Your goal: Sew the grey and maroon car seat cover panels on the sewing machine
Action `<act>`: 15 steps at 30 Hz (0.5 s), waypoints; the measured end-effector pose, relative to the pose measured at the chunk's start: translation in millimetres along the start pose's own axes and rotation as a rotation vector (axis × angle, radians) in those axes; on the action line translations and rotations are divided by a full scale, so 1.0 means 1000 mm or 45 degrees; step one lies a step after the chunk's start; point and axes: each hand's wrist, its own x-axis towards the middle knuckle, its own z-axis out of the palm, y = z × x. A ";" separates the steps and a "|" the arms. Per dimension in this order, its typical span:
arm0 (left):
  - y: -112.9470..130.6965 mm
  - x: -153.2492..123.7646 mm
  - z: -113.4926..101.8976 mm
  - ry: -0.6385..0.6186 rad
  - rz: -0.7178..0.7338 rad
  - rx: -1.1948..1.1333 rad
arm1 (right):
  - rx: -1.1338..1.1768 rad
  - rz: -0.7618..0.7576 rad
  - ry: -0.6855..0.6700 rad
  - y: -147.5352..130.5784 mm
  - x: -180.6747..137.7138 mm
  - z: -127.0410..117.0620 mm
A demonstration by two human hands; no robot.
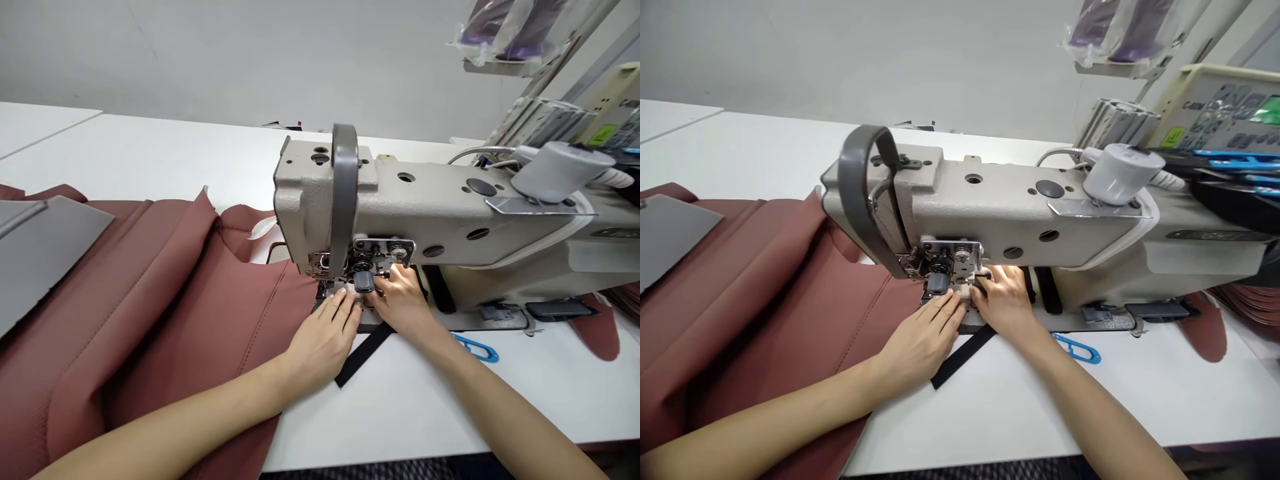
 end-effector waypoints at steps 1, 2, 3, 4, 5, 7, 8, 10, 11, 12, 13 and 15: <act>0.000 0.000 0.001 -0.016 -0.005 -0.023 | -0.057 -0.057 -0.021 -0.004 0.000 -0.001; 0.000 0.000 0.001 -0.024 -0.007 -0.051 | -0.122 -0.111 -0.039 -0.007 0.000 -0.001; -0.001 0.001 0.000 -0.034 -0.007 -0.086 | -0.185 -0.155 -0.054 -0.010 -0.001 -0.002; -0.002 0.002 -0.002 -0.048 -0.001 -0.132 | -0.234 -0.183 -0.062 -0.011 -0.001 -0.003; -0.004 0.003 -0.003 -0.068 0.010 -0.187 | -0.260 -0.192 -0.065 -0.012 -0.002 -0.004; -0.008 0.006 -0.007 -0.129 0.043 -0.313 | -0.286 -0.175 -0.068 -0.010 -0.004 -0.009; -0.010 0.007 -0.008 -0.166 0.061 -0.372 | -0.298 -0.148 -0.062 -0.008 -0.006 -0.011; -0.012 0.008 -0.009 -0.234 0.091 -0.468 | -0.319 -0.087 -0.053 -0.003 -0.008 -0.015; -0.013 0.008 -0.009 -0.253 0.095 -0.503 | -0.321 -0.066 -0.054 0.000 -0.008 -0.016; -0.014 0.008 -0.009 -0.256 0.094 -0.530 | -0.315 -0.055 -0.055 0.003 -0.008 -0.016; -0.014 0.008 -0.009 -0.241 0.087 -0.546 | -0.299 -0.057 -0.059 0.005 -0.008 -0.016; -0.015 0.008 -0.009 -0.154 0.092 -0.565 | -0.253 -0.075 -0.065 0.007 -0.008 -0.013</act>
